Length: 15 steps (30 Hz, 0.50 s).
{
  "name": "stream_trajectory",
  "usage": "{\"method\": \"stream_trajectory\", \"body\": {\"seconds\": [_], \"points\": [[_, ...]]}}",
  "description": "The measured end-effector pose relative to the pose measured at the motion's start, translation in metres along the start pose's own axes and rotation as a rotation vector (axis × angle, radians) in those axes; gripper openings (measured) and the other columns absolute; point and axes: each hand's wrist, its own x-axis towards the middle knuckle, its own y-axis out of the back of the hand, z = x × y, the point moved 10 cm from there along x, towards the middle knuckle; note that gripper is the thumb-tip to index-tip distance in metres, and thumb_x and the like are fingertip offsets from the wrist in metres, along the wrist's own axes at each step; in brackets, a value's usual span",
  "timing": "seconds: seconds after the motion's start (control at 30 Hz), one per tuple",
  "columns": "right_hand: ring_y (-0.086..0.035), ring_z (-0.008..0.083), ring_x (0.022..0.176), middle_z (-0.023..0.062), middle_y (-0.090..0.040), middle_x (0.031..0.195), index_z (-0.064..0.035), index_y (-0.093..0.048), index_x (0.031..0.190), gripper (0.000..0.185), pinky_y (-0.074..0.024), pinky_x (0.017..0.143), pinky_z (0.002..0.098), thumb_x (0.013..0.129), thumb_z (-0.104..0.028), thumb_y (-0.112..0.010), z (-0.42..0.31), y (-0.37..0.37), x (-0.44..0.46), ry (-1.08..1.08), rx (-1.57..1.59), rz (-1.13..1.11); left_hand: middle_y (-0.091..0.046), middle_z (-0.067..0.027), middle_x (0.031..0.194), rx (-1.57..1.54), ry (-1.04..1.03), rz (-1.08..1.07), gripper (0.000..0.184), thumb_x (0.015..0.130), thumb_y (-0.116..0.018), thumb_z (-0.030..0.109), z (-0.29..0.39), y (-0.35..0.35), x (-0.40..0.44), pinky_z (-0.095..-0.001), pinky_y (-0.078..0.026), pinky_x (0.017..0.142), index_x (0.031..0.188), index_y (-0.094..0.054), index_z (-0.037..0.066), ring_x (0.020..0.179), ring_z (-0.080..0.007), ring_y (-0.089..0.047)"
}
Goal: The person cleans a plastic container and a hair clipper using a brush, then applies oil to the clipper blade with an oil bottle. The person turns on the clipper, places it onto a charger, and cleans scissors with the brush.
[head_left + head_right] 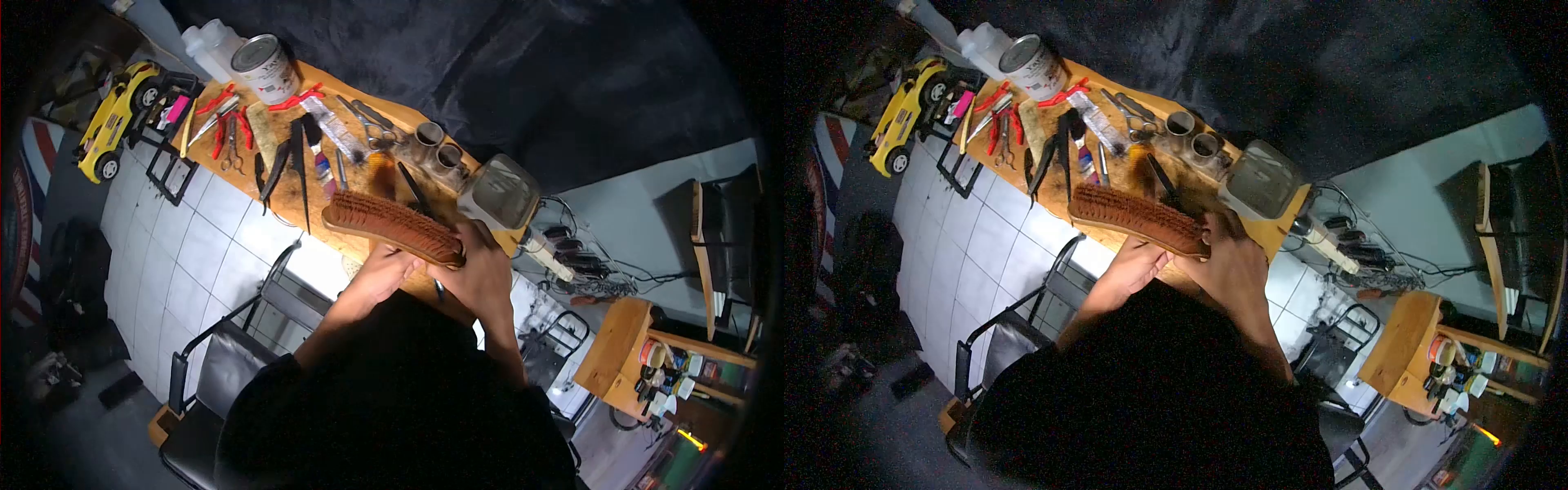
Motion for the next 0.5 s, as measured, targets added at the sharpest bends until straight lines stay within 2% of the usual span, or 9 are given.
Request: {"method": "stream_trajectory", "body": {"seconds": [0.07, 0.17, 0.27, 0.37, 0.4, 0.5], "points": [[-0.063, 0.0370, 0.082, 0.0168, -0.062, 0.092, -0.0013, -0.058, 0.098, 0.048, -0.0507, 0.069, 0.0429, 0.064, -0.030, -0.078, -0.005, -0.001, 0.002, -0.017, 0.009, -0.016, -0.059, -0.0142, 0.117, -0.170, 0.057, 0.057, 0.026, 0.094, -0.050, -0.001, -0.001, 0.004, -0.001, -0.0299, -0.052, 0.092, 0.120, -0.050, -0.001, 0.109, -0.0228, -0.060], [-0.063, 0.0359, 0.081, 0.0178, -0.061, 0.090, -0.0003, -0.059, 0.101, 0.050, -0.0507, 0.068, 0.0413, 0.065, -0.028, -0.079, -0.014, -0.007, 0.002, 0.018, 0.048, -0.044, -0.061, -0.0137, 0.112, -0.289, -0.020, 0.044, 0.024, 0.095, -0.051, 0.001, 0.008, 0.001, -0.005, -0.0290, -0.054, 0.087, 0.119, -0.050, -0.001, 0.103, -0.0225, -0.062], [-0.065, 0.0317, 0.084, 0.0174, -0.062, 0.093, 0.0015, -0.057, 0.108, 0.051, -0.0517, 0.071, 0.0399, 0.069, -0.023, -0.080, -0.023, -0.002, 0.003, 0.136, 0.201, 0.040, -0.064, -0.0105, 0.105, -0.247, -0.101, -0.095, 0.020, 0.096, -0.051, 0.007, 0.019, 0.008, 0.000, -0.0265, -0.054, 0.079, 0.115, -0.053, -0.001, 0.092, -0.0171, -0.064], [-0.065, 0.0356, 0.081, 0.0202, -0.063, 0.100, 0.0013, -0.052, 0.114, 0.051, -0.0513, 0.070, 0.0421, 0.075, -0.021, -0.078, -0.021, 0.009, 0.001, 0.101, 0.288, 0.109, -0.066, -0.0063, 0.097, -0.230, -0.056, -0.141, 0.018, 0.097, -0.052, 0.013, 0.039, 0.006, -0.003, -0.0247, -0.054, 0.073, 0.109, -0.057, 0.000, 0.080, -0.0111, -0.062], [-0.067, 0.0339, 0.088, 0.0208, -0.065, 0.100, 0.0012, -0.046, 0.123, 0.055, -0.0520, 0.073, 0.0365, 0.080, -0.016, -0.075, -0.015, 0.003, 0.001, -0.033, 0.450, -0.001, -0.065, -0.0036, 0.094, -0.183, -0.053, -0.106, 0.020, 0.097, -0.053, 0.017, 0.044, 0.009, -0.004, -0.0241, -0.054, 0.072, 0.107, -0.060, 0.001, 0.076, -0.0076, -0.060], [-0.067, 0.0313, 0.097, 0.0224, -0.066, 0.103, 0.0002, -0.040, 0.131, 0.059, -0.0518, 0.078, 0.0341, 0.083, -0.014, -0.072, -0.021, 0.019, -0.001, 0.068, 0.397, 0.081, -0.064, -0.0033, 0.092, -0.140, -0.014, -0.097, 0.026, 0.098, -0.052, 0.018, 0.049, 0.023, -0.008, -0.0236, -0.054, 0.071, 0.116, -0.058, 0.000, 0.076, -0.0086, -0.060]]}}
